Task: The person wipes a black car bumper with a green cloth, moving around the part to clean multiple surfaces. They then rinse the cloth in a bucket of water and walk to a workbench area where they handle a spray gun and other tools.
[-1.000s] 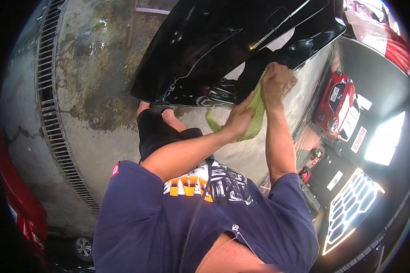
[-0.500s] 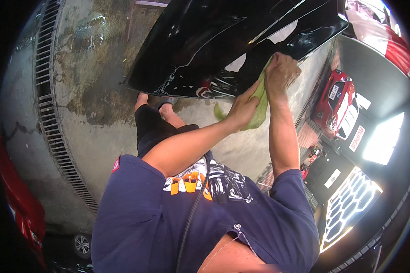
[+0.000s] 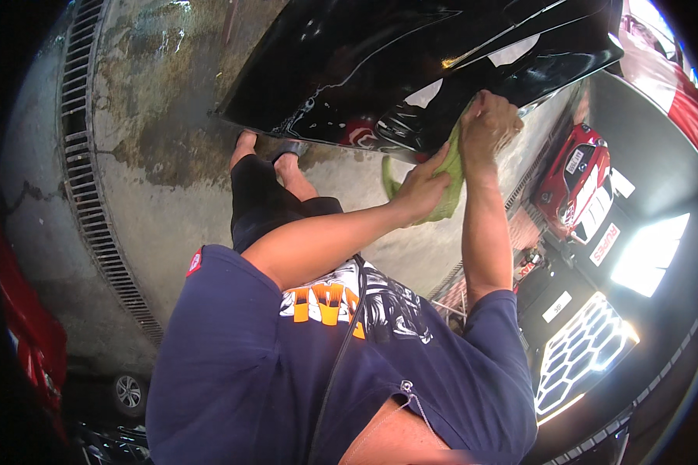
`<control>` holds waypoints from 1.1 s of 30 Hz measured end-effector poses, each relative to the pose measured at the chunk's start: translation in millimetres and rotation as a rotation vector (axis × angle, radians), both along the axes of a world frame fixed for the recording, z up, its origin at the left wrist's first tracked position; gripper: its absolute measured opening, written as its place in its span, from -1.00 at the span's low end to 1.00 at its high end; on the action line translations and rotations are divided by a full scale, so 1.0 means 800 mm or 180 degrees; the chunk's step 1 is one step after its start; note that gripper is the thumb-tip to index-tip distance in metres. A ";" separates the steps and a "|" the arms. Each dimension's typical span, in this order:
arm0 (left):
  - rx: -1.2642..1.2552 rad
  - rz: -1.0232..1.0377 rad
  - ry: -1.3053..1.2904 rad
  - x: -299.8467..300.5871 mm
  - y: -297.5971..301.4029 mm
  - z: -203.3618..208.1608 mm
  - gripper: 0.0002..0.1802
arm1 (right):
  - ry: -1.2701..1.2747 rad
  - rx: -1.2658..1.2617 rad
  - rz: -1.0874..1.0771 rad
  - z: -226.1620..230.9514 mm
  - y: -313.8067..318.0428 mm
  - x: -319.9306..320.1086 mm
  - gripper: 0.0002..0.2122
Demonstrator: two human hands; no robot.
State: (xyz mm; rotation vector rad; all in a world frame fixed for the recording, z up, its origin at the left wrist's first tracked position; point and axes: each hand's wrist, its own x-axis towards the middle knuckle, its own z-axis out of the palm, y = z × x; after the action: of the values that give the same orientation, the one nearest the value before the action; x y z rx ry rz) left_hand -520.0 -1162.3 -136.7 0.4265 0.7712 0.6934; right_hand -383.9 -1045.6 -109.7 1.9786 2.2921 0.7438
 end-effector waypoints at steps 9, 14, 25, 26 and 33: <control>-0.0443 -0.0485 -0.0244 -0.023 -0.008 0.001 -0.19 | 0.0031 -0.0218 0.0007 0.008 -0.014 -0.016 -0.91; 0.0044 -0.0312 -0.0088 0.008 0.021 0.005 -0.19 | -0.0056 0.0109 -0.0102 0.013 0.021 -0.001 -0.93; -0.0087 0.0010 -0.0273 0.017 0.007 0.013 -0.20 | -0.0132 -0.0071 0.0328 0.024 0.018 0.000 -0.96; -0.0056 0.0153 -0.0286 0.024 0.006 0.016 -0.20 | -0.0224 0.0057 0.0223 0.024 0.020 0.007 -0.97; -0.0284 -0.0338 0.0081 -0.002 -0.049 -0.004 -0.19 | -0.0132 -0.0077 0.0281 -0.021 -0.047 -0.005 -0.95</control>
State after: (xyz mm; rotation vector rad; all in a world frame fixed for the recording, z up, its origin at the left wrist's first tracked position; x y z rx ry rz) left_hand -521.9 -1201.8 -139.6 0.3930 0.7947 0.5532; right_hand -388.1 -1083.5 -126.6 1.8449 2.3662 0.7517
